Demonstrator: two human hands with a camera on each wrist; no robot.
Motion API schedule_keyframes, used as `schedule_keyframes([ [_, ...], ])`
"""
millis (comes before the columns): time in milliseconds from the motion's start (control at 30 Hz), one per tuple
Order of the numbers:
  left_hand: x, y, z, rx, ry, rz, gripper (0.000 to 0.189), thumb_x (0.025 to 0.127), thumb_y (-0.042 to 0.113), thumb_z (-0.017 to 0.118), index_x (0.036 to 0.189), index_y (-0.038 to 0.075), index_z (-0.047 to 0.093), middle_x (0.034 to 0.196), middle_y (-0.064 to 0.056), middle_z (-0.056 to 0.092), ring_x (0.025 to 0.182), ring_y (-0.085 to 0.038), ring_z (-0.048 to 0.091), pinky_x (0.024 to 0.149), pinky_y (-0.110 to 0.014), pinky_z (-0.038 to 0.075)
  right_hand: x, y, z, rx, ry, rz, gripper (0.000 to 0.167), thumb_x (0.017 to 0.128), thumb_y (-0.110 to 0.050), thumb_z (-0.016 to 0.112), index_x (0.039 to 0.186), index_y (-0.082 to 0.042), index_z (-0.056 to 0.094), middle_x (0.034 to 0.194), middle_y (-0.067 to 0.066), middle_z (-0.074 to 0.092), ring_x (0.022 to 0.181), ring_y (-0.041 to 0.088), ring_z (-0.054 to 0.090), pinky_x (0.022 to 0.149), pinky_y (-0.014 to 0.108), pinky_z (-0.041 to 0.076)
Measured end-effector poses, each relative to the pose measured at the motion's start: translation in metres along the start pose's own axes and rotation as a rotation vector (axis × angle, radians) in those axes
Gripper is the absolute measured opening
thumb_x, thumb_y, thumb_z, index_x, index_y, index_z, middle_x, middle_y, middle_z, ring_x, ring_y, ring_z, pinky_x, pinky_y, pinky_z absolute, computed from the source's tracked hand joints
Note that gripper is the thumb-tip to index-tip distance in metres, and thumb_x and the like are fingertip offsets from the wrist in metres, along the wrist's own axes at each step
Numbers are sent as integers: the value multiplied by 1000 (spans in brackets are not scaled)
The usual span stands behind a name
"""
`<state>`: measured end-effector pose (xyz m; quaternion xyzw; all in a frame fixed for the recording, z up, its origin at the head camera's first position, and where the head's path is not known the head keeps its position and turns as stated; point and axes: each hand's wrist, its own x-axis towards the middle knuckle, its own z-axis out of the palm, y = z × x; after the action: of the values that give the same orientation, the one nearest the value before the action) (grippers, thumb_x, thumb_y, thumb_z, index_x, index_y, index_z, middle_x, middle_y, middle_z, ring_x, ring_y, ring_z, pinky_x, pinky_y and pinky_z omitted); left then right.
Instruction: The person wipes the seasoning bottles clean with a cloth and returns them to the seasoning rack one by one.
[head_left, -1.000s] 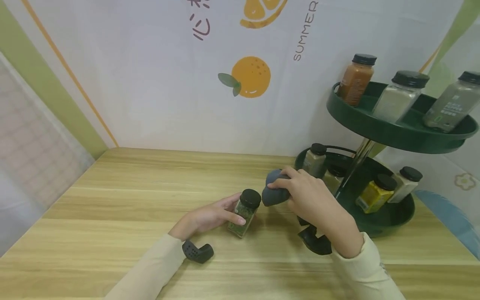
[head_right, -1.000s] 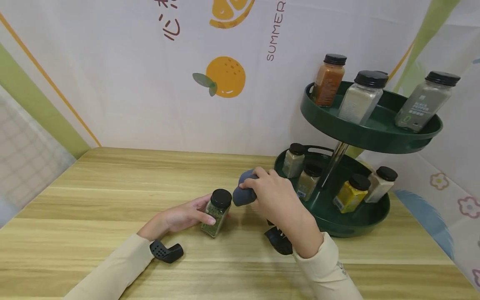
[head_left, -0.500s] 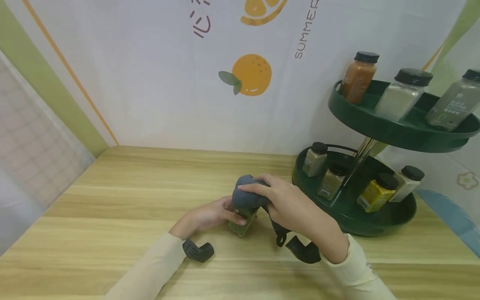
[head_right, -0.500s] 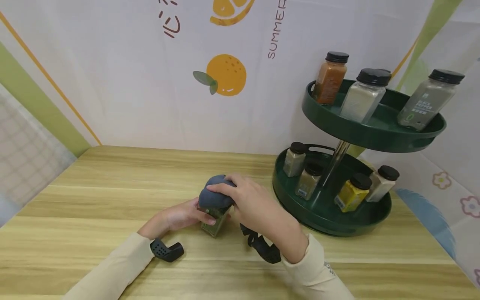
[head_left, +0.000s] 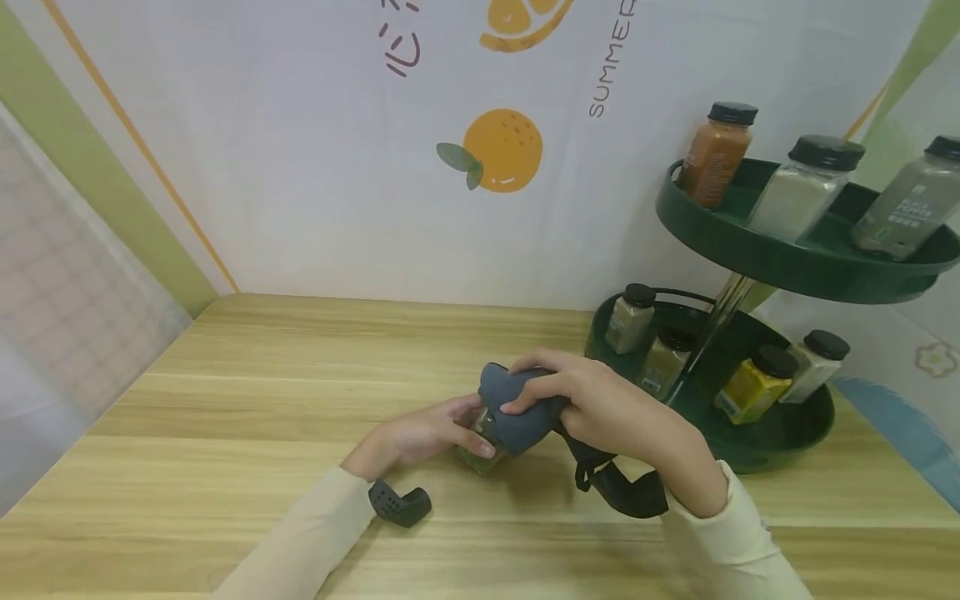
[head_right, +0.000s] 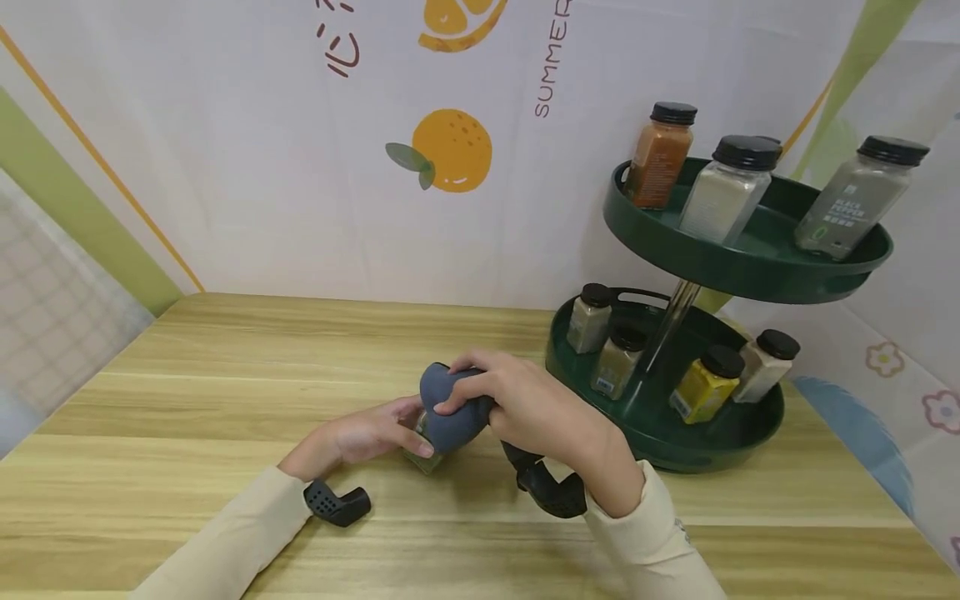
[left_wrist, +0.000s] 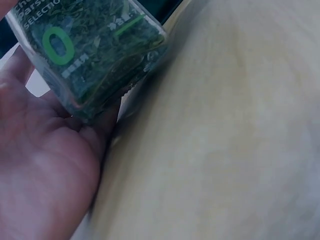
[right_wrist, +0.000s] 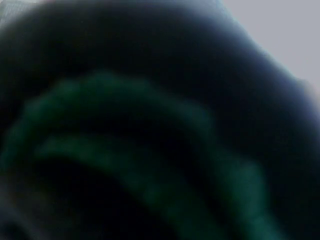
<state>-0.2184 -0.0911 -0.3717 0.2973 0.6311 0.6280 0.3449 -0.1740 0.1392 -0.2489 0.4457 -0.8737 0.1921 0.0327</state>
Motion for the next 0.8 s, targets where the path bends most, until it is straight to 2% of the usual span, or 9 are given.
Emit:
schedule_keyframes([
  [133,0,1,2,30,13,-6,83,82,11,61,150,20,15,158,0,5,145,-22,-4,114,-54,0,0,4,-1,18,-8,-9,62,66,22,41,96,-23,72,122,1,55,111,25,56,84,36,50],
  [233,-1,2,3,38,17,-14,84,82,11,60,150,21,12,158,-1,2,144,-24,-6,113,-56,-1,0,6,-2,25,-7,-17,61,66,22,41,95,-22,72,122,1,56,111,25,56,84,36,50],
  [500,-1,3,2,-16,35,-43,88,80,12,64,150,11,11,155,-11,17,142,-26,15,115,-49,10,-4,12,-6,-25,2,41,59,68,22,42,93,-23,72,122,1,56,113,26,55,83,37,49],
  [633,-1,1,1,-15,21,-25,79,80,11,65,147,8,21,146,-13,35,130,-22,37,113,-45,19,-7,14,-7,-148,7,123,53,70,19,47,91,-22,73,118,2,58,109,25,56,82,38,50],
  [733,-1,0,1,-26,15,-13,77,80,11,66,145,6,24,141,-13,40,121,-16,44,112,-42,23,-8,16,-7,-228,43,189,52,71,18,50,96,-22,72,118,3,59,107,25,57,82,39,51],
  [800,-1,0,1,-32,16,-9,78,80,11,67,145,6,24,141,-13,40,120,-15,44,111,-41,23,-8,15,-7,-220,90,197,55,72,17,51,104,-23,70,121,4,57,108,27,57,84,41,51],
])
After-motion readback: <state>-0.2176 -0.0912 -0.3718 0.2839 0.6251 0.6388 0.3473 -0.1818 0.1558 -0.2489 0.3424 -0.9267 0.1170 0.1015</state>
